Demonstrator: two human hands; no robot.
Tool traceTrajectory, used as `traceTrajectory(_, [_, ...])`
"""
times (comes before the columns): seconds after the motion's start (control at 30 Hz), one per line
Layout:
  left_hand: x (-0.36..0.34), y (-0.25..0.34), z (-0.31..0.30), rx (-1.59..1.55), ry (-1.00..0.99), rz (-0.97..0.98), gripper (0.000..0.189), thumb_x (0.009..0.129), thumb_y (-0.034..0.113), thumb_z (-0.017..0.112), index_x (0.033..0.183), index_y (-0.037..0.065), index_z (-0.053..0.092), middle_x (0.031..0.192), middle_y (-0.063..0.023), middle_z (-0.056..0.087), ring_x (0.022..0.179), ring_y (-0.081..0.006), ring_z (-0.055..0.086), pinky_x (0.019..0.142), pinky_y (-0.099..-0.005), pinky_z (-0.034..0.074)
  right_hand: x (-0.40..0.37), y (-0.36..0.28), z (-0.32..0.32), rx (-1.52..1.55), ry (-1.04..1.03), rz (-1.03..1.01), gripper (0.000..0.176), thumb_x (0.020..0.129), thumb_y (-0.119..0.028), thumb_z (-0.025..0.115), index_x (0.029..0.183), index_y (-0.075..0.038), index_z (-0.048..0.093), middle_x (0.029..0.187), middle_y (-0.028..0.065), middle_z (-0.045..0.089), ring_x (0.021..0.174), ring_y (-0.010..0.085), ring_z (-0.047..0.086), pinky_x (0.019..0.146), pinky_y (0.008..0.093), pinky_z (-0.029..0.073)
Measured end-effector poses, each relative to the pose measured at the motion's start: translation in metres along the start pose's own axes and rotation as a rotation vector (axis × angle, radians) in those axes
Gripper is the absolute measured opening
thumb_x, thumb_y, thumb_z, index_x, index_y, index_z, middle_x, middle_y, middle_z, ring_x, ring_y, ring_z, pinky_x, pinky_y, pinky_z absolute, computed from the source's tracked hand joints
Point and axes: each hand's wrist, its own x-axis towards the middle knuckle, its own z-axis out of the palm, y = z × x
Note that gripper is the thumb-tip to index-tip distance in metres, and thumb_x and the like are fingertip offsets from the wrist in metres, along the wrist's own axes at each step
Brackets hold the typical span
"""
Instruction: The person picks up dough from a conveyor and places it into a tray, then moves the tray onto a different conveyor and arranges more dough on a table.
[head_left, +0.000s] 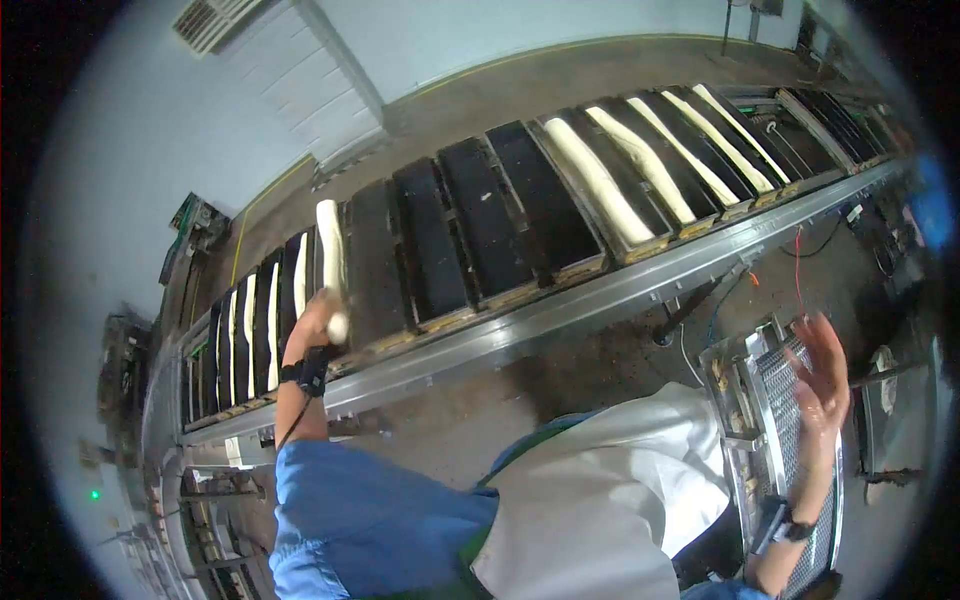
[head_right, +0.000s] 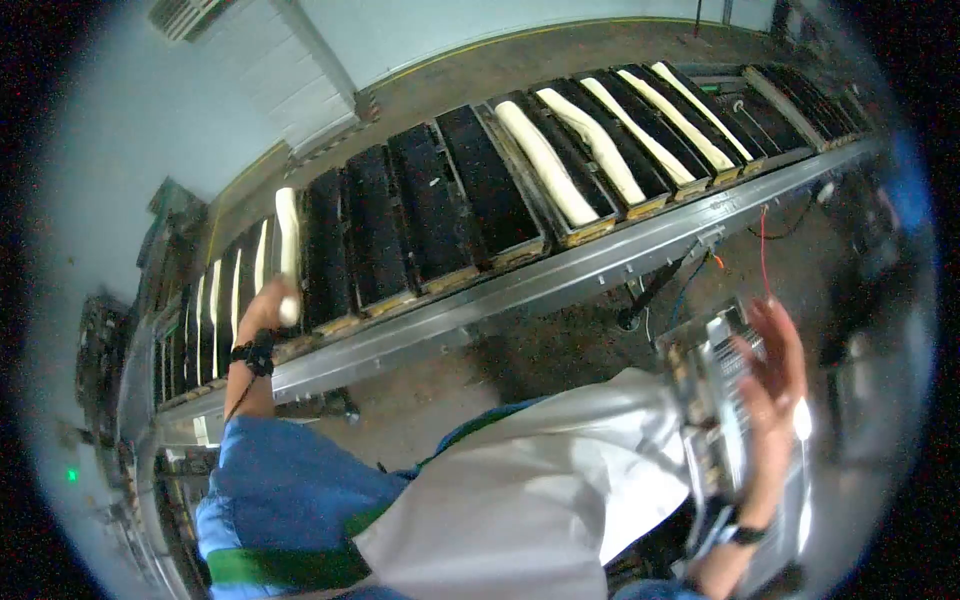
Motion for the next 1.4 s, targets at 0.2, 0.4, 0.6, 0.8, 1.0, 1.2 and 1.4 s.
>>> traceTrajectory(0.2, [0.02,-0.006,0.066,-0.596,0.522,0.176,0.005,0.074,0.008,0.056,0.071,0.005,0.057,0.061,-0.0105,0.054,0.057,-0.0344,0.053,0.072,-0.0466,0.049,-0.277,0.187,-0.31,-1.437,0.492,0.709,0.054,0.089,-0.009,0.056,0.139,0.003,0.039,0.136,0.0167,0.047,0.127,0.0262,0.043,0.106,0.0384,0.034])
traceTrajectory(0.4, [-0.002,-0.034,0.111,-0.415,0.324,-0.165,0.018,0.084,0.012,0.045,0.085,0.003,0.062,0.068,-0.0131,0.06,0.065,-0.0292,0.061,0.061,-0.0409,0.048,-0.387,0.161,-0.385,-1.51,0.489,1.205,0.055,0.087,-0.01,0.057,0.137,0.003,0.04,0.128,0.0167,0.05,0.119,0.0252,0.047,0.099,0.0369,0.037])
traceTrajectory(0.6, [-0.006,0.066,0.023,-1.264,0.286,-0.493,0.041,0.094,0.031,0.042,0.117,-0.002,0.053,0.108,-0.011,0.059,0.097,-0.0242,0.058,0.081,-0.0372,0.047,-0.431,0.141,-0.379,-1.437,0.608,1.177,0.055,0.085,-0.011,0.058,0.136,0.003,0.042,0.12,0.0166,0.053,0.112,0.0243,0.05,0.093,0.0355,0.041])
traceTrajectory(0.8, [-0.012,0.108,0.0,-1.509,0.155,-0.343,0.063,0.098,0.045,0.041,0.139,-0.002,0.035,0.136,-0.0092,0.048,0.121,-0.0242,0.049,0.101,-0.0354,0.038,-0.493,0.087,-0.306,-1.276,0.875,1.037,0.055,0.084,-0.012,0.059,0.134,0.003,0.044,0.112,0.0165,0.056,0.104,0.0233,0.053,0.086,0.0341,0.045])
traceTrajectory(1.0, [0.05,0.101,0.01,-1.601,-0.001,-0.424,0.07,0.097,0.047,0.043,0.142,-0.003,0.026,0.141,-0.0137,0.041,0.126,-0.0254,0.043,0.102,-0.0366,0.036,-0.638,0.075,-0.082,-0.955,1.047,1.265,0.055,0.082,-0.013,0.06,0.133,0.003,0.045,0.104,0.0164,0.058,0.096,0.0223,0.057,0.08,0.0327,0.049])
traceTrajectory(1.2, [0.095,0.12,0.007,-1.782,-0.086,-0.342,0.078,0.094,0.049,0.049,0.143,-0.004,0.022,0.147,-0.0155,0.03,0.134,-0.0267,0.032,0.107,-0.039,0.03,-0.661,0.071,0.055,-0.307,1.108,1.184,0.056,0.08,-0.014,0.062,0.131,0.003,0.047,0.096,0.0164,0.061,0.089,0.0213,0.06,0.073,0.0312,0.052])
traceTrajectory(1.4, [0.137,0.161,0.002,-1.999,-0.114,0.079,0.054,0.099,0.036,0.046,0.133,-0.006,0.041,0.13,-0.0127,0.05,0.118,-0.0209,0.05,0.098,-0.0334,0.039,-0.351,-0.005,0.075,-0.255,1.149,0.591,0.056,0.083,-0.018,0.056,0.134,0.002,0.045,0.103,0.0119,0.059,0.093,0.0169,0.055,0.082,0.0297,0.045])
